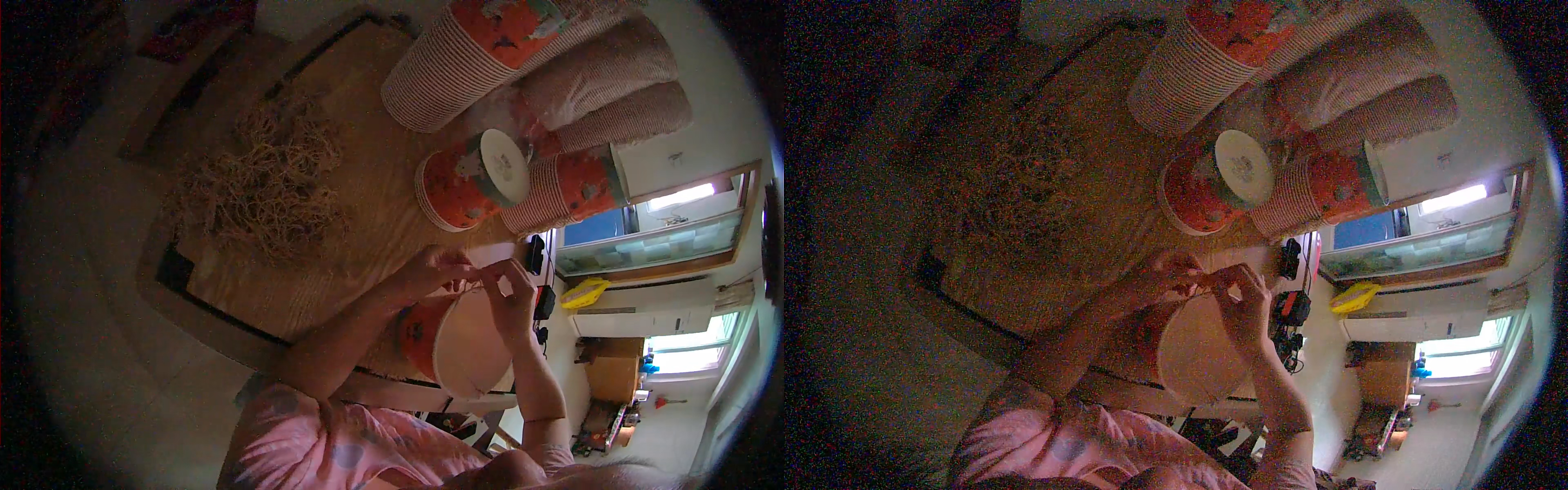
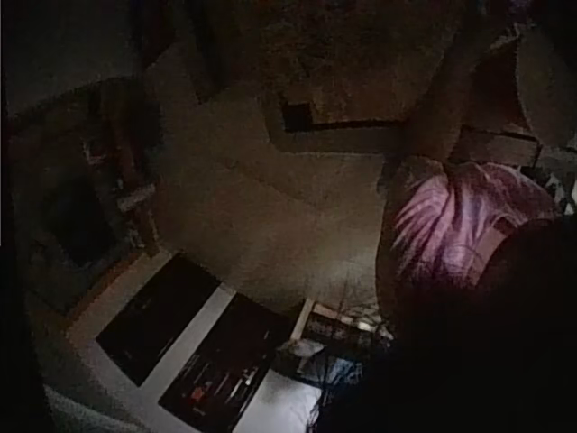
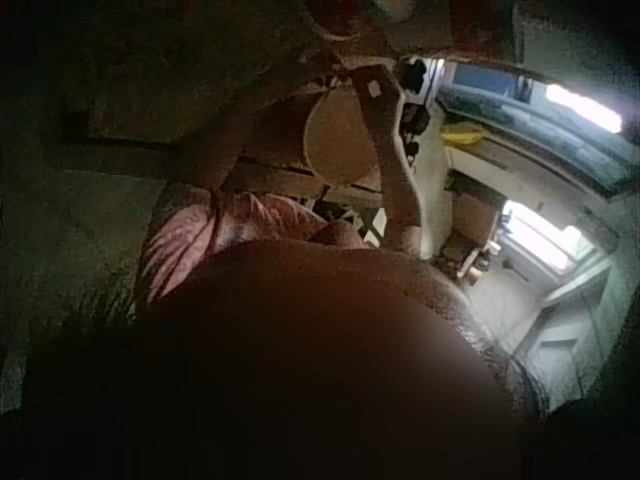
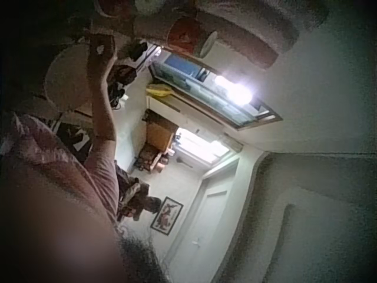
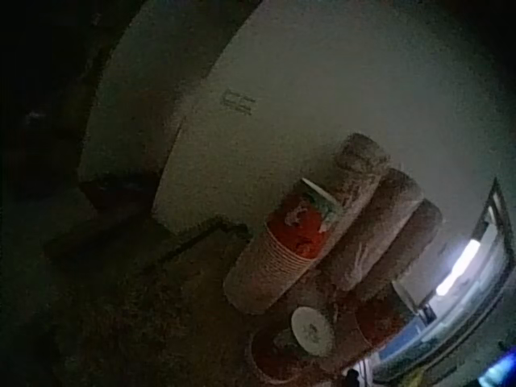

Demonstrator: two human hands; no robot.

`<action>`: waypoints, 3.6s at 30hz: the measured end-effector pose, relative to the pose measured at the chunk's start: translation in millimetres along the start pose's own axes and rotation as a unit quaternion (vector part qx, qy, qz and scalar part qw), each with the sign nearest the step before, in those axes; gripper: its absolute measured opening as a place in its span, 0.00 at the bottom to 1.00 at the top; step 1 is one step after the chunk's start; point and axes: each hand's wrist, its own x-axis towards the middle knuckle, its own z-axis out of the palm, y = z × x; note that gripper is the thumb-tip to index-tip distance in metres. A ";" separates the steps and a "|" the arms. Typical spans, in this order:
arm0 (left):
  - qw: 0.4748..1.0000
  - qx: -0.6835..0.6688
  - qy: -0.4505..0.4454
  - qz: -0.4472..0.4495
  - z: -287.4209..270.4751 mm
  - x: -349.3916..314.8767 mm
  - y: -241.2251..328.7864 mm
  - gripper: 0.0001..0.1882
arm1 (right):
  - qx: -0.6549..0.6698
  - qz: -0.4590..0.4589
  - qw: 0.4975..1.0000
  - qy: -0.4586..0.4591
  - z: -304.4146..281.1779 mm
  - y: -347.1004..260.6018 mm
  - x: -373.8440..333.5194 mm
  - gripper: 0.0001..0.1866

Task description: Threading string through paper cups and organizing them on a table.

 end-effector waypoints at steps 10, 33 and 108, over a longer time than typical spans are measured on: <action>0.997 -0.076 0.008 -0.013 -2.3 0.6 -3.0 0.09 | -0.156 -0.143 0.977 0.024 -2.4 -10.5 -4.5 0.07; 0.995 0.062 0.064 -0.037 -3.6 -4.3 15.7 0.11 | 0.027 0.065 0.993 -0.093 -5.2 5.8 14.3 0.05; 0.995 0.042 0.083 -0.022 -4.4 -16.2 26.7 0.08 | 0.148 0.118 0.955 -0.227 1.9 21.1 18.9 0.10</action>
